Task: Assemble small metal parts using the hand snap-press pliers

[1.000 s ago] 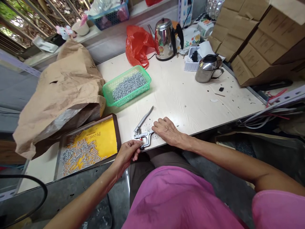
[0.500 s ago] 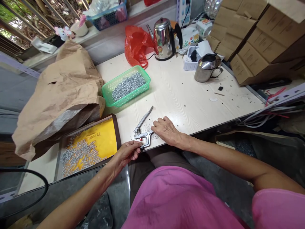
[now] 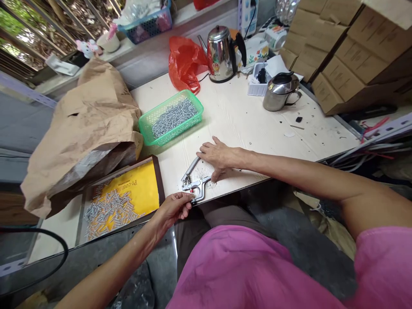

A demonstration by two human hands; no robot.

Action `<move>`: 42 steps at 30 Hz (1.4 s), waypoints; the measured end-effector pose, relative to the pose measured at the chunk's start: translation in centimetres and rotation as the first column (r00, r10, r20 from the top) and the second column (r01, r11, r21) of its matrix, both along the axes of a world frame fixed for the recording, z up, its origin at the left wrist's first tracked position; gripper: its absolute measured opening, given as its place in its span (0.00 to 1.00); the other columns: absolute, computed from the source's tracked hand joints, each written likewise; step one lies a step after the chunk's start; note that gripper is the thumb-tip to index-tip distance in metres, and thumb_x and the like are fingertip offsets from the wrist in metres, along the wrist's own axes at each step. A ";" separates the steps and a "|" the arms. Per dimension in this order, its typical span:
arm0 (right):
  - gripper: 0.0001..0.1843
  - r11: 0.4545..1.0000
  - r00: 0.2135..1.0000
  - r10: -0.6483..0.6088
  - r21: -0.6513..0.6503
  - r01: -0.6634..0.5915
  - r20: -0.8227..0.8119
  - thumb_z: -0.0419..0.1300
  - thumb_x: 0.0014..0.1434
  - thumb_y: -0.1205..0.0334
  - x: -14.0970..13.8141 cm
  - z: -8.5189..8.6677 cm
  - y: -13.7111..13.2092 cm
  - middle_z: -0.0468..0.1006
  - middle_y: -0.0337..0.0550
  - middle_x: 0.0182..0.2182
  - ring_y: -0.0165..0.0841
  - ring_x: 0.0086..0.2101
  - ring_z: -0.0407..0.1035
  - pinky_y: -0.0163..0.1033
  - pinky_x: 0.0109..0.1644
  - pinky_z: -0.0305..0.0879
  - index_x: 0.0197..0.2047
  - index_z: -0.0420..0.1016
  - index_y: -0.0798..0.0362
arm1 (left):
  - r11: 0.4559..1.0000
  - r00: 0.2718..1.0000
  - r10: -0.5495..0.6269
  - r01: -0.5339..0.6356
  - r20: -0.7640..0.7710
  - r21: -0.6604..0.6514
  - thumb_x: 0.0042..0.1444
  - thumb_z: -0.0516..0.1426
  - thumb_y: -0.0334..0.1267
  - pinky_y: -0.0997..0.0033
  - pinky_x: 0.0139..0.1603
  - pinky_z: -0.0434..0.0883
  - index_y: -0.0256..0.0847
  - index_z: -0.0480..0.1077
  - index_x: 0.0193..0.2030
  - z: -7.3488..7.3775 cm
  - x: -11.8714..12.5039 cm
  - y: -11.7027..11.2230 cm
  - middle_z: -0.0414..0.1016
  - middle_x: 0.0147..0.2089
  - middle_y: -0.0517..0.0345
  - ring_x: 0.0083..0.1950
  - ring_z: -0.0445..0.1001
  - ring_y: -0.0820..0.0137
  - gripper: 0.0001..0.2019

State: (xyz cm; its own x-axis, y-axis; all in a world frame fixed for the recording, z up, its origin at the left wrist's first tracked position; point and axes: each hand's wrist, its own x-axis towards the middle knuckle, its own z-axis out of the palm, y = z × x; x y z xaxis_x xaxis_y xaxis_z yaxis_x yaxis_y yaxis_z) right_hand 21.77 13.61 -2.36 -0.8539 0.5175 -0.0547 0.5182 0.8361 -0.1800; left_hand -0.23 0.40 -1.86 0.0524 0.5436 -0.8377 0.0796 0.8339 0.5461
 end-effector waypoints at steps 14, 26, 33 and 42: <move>0.23 0.995 0.996 -0.083 0.053 0.081 0.037 0.64 0.55 0.48 0.8 0.9 -3.3 0.71 0.53 0.42 0.44 0.45 0.62 0.55 0.55 0.51 0.44 0.72 0.59 | 0.933 0.906 -0.131 0.250 -0.402 0.260 0.57 0.56 0.47 0.76 0.18 0.58 0.37 0.67 0.35 0.8 0.7 -1.8 0.66 0.20 0.65 0.16 0.62 0.77 0.13; 0.30 0.993 0.990 -0.114 -0.018 0.116 0.084 0.65 0.53 0.47 0.8 1.4 -3.7 0.69 0.54 0.47 0.45 0.47 0.61 0.45 0.46 0.56 0.52 0.68 0.59 | 0.135 0.220 -0.070 0.969 -0.973 0.209 0.57 0.58 0.43 0.55 0.51 0.67 0.34 0.57 0.63 -0.1 4.6 3.9 0.67 0.58 0.42 0.55 0.65 0.54 0.30; 0.16 0.990 0.988 -0.139 -0.011 0.140 0.062 0.63 0.58 0.57 0.6 1.1 -4.1 0.73 0.51 0.41 0.41 0.45 0.64 0.42 0.46 0.54 0.45 0.73 0.60 | 0.080 0.249 -0.121 0.967 -0.961 0.241 0.57 0.58 0.42 0.61 0.47 0.68 0.35 0.67 0.51 -0.2 4.3 4.8 0.70 0.44 0.48 0.47 0.65 0.59 0.18; 0.09 0.982 0.981 -0.190 -0.029 0.189 -0.031 0.57 0.64 0.60 0.6 -0.5 -4.2 0.74 0.47 0.36 0.36 0.38 0.66 0.39 0.41 0.53 0.39 0.74 0.57 | 0.126 0.368 -0.120 0.927 -0.922 0.353 0.60 0.55 0.38 0.61 0.45 0.69 0.38 0.71 0.41 -0.8 4.3 5.6 0.72 0.39 0.51 0.43 0.67 0.61 0.07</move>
State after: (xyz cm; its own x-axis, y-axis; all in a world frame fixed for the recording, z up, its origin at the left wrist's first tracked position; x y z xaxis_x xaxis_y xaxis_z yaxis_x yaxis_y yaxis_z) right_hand 22.36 9.38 -2.90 -0.7422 0.6688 -0.0434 0.6601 0.7182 -0.2201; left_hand 4.07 5.98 -2.62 0.4616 0.8870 0.0115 0.8425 -0.4424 0.3074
